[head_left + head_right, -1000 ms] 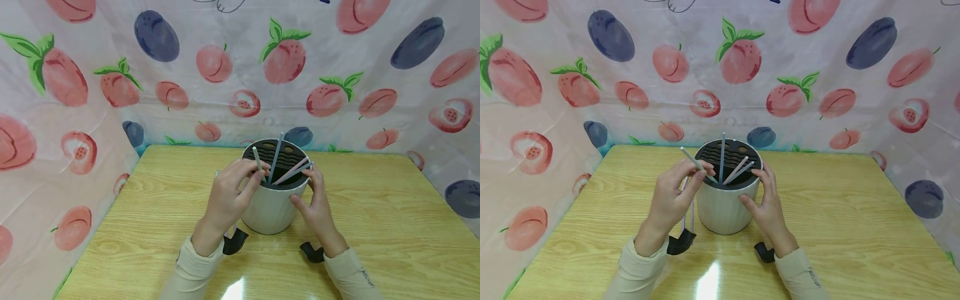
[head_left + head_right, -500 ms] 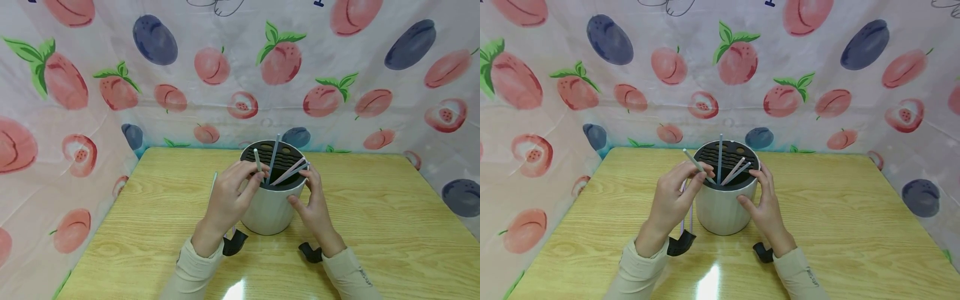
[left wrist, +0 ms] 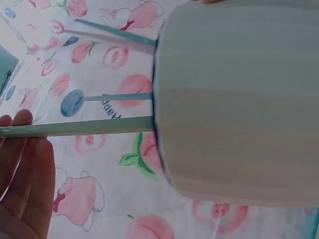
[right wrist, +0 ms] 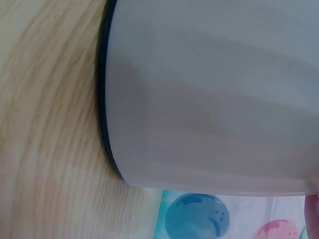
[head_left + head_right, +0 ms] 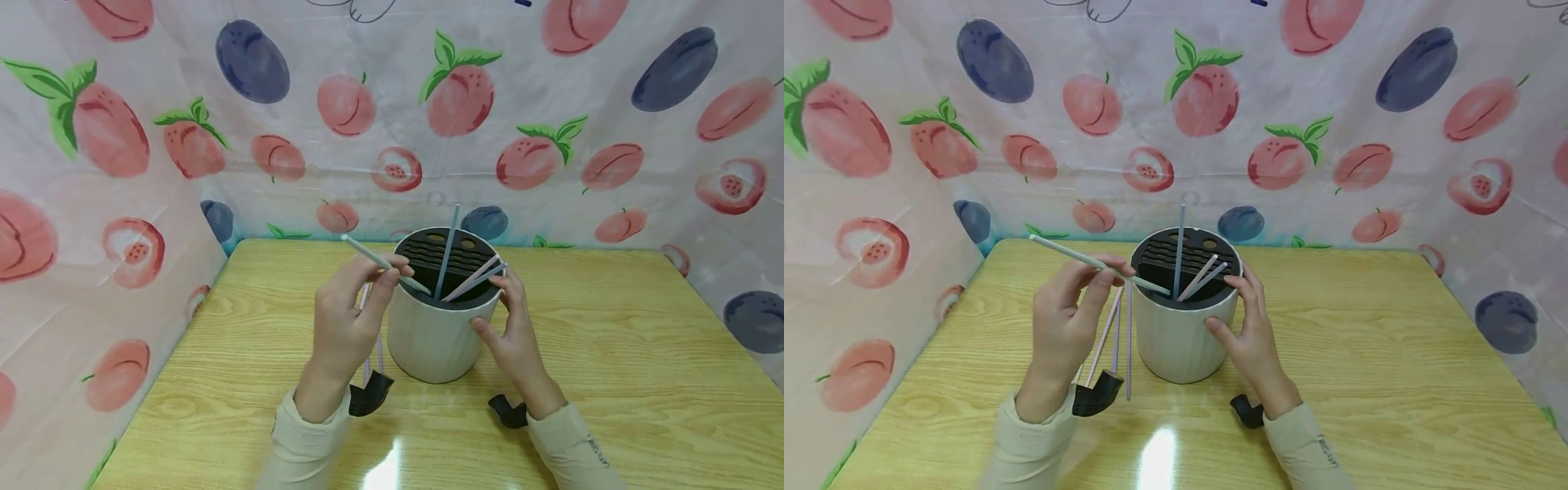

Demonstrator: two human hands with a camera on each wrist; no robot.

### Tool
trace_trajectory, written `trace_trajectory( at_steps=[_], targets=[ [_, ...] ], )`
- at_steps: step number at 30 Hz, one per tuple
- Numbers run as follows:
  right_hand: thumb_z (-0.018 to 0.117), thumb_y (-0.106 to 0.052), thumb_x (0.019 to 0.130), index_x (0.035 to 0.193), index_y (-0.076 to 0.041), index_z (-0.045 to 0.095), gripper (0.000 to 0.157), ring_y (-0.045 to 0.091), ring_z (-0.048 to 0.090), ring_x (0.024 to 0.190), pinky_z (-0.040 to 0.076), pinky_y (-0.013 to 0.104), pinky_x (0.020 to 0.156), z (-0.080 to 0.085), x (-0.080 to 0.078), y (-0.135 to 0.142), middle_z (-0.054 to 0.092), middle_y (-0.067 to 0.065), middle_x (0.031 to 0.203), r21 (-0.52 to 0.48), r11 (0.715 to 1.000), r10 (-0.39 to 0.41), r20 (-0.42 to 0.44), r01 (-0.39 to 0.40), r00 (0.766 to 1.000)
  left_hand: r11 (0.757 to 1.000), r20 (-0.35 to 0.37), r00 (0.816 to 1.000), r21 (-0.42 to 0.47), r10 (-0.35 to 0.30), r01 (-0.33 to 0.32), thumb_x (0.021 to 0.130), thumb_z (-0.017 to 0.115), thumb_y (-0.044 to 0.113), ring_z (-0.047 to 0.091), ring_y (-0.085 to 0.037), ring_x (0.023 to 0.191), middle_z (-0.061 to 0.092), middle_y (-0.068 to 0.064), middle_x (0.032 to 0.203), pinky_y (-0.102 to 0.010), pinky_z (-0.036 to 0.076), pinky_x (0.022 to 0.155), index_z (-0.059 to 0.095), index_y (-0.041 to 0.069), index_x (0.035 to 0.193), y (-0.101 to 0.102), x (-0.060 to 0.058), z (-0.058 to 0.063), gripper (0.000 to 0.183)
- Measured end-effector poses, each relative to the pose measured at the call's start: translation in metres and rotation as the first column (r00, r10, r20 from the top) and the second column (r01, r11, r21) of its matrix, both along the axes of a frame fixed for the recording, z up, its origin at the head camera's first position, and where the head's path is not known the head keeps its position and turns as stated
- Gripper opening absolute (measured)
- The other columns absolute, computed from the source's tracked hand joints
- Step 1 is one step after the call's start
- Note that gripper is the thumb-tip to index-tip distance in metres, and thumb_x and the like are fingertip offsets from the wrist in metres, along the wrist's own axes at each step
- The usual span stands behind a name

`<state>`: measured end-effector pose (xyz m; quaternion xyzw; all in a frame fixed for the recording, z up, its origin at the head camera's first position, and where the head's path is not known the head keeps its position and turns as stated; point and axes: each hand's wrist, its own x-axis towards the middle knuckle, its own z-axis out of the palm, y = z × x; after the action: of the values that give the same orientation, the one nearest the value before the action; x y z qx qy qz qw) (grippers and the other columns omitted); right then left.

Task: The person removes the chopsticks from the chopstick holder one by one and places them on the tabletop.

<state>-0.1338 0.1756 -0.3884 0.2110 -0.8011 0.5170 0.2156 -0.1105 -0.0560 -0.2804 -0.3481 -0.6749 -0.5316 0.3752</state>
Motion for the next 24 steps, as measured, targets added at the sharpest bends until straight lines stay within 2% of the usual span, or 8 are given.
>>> trace_trajectory(
  at_steps=[4,8,11,14,16,19,21,24],
  targets=[
    [0.062,-0.030,0.084,0.133,-0.014,0.031,0.060,0.022,0.017,0.132,0.022,0.058,0.097,0.001,0.000,-0.001,0.012,-0.001,0.146,0.002,1.000,-0.005,0.010,0.005,1.000,0.994,-0.011,1.000,0.106,-0.026,0.027,0.090,0.052,0.008,0.061,-0.018,0.077,0.064,-0.011,0.085,-0.032,0.050,0.071,0.060,-0.005,0.095,-0.009,0.005,0.008,0.016],
    [0.062,-0.029,0.084,0.133,-0.015,0.031,0.060,0.022,0.016,0.132,0.021,0.059,0.097,0.001,0.000,-0.001,0.012,-0.002,0.147,0.006,1.000,-0.012,0.017,0.012,1.000,0.978,-0.038,0.999,0.206,-0.030,0.037,0.091,0.051,0.007,0.060,-0.022,0.073,0.063,-0.015,0.081,-0.033,0.049,0.070,0.058,-0.011,0.094,-0.018,0.009,0.016,0.019],
    [0.062,-0.028,0.084,0.133,-0.014,0.031,0.060,0.022,0.016,0.132,0.021,0.059,0.097,0.001,0.000,-0.001,0.011,-0.002,0.147,0.007,1.000,-0.012,0.017,0.012,1.000,0.960,-0.050,0.999,0.278,-0.021,0.035,0.091,0.050,0.006,0.060,-0.024,0.074,0.062,-0.018,0.080,-0.034,0.049,0.069,0.056,-0.015,0.094,-0.024,0.012,0.019,0.022],
    [0.063,-0.028,0.084,0.133,-0.014,0.031,0.060,0.022,0.016,0.132,0.021,0.059,0.097,0.001,0.000,-0.001,0.011,-0.002,0.147,0.007,1.000,-0.012,0.021,0.012,1.000,0.946,-0.031,0.999,0.325,0.015,-0.004,0.091,0.049,0.004,0.060,-0.023,0.074,0.061,-0.017,0.079,-0.035,0.048,0.070,0.056,-0.017,0.095,-0.032,0.009,0.018,0.022],
    [0.063,-0.028,0.084,0.133,-0.015,0.031,0.060,0.022,0.016,0.132,0.021,0.059,0.097,0.001,0.000,-0.001,0.011,-0.002,0.147,0.007,1.000,-0.013,0.027,0.013,1.000,0.947,0.004,0.998,0.317,0.058,-0.056,0.090,0.049,0.002,0.060,-0.023,0.074,0.061,-0.016,0.078,-0.034,0.049,0.070,0.057,-0.015,0.096,-0.039,0.006,0.015,0.020],
    [0.063,-0.027,0.084,0.133,-0.015,0.031,0.060,0.022,0.016,0.132,0.020,0.059,0.097,0.001,0.000,-0.001,0.011,-0.003,0.147,0.011,1.000,-0.016,0.034,0.016,0.999,0.958,0.073,0.988,0.247,0.134,-0.148,0.089,0.050,0.001,0.060,-0.021,0.073,0.062,-0.013,0.078,-0.032,0.049,0.069,0.061,-0.009,0.098,-0.049,-0.002,0.009,0.016],
    [0.062,-0.027,0.084,0.133,-0.015,0.031,0.060,0.023,0.015,0.132,0.021,0.059,0.097,0.001,0.000,-0.001,0.010,-0.003,0.147,0.014,1.000,-0.018,0.034,0.017,0.999,0.963,0.113,0.975,0.170,0.191,-0.209,0.089,0.052,0.002,0.060,-0.018,0.072,0.064,-0.009,0.080,-0.030,0.050,0.068,0.064,-0.003,0.097,-0.055,-0.009,0.004,0.015],
    [0.062,-0.027,0.084,0.133,-0.015,0.030,0.060,0.023,0.015,0.132,0.020,0.059,0.097,0.001,0.000,-0.001,0.010,-0.003,0.147,0.019,1.000,-0.023,0.036,0.023,0.999,0.955,0.155,0.948,0.058,0.279,-0.291,0.089,0.055,0.009,0.060,-0.014,0.070,0.065,-0.002,0.080,-0.027,0.050,0.065,0.066,0.005,0.097,-0.062,-0.020,-0.005,0.015]
  ],
)
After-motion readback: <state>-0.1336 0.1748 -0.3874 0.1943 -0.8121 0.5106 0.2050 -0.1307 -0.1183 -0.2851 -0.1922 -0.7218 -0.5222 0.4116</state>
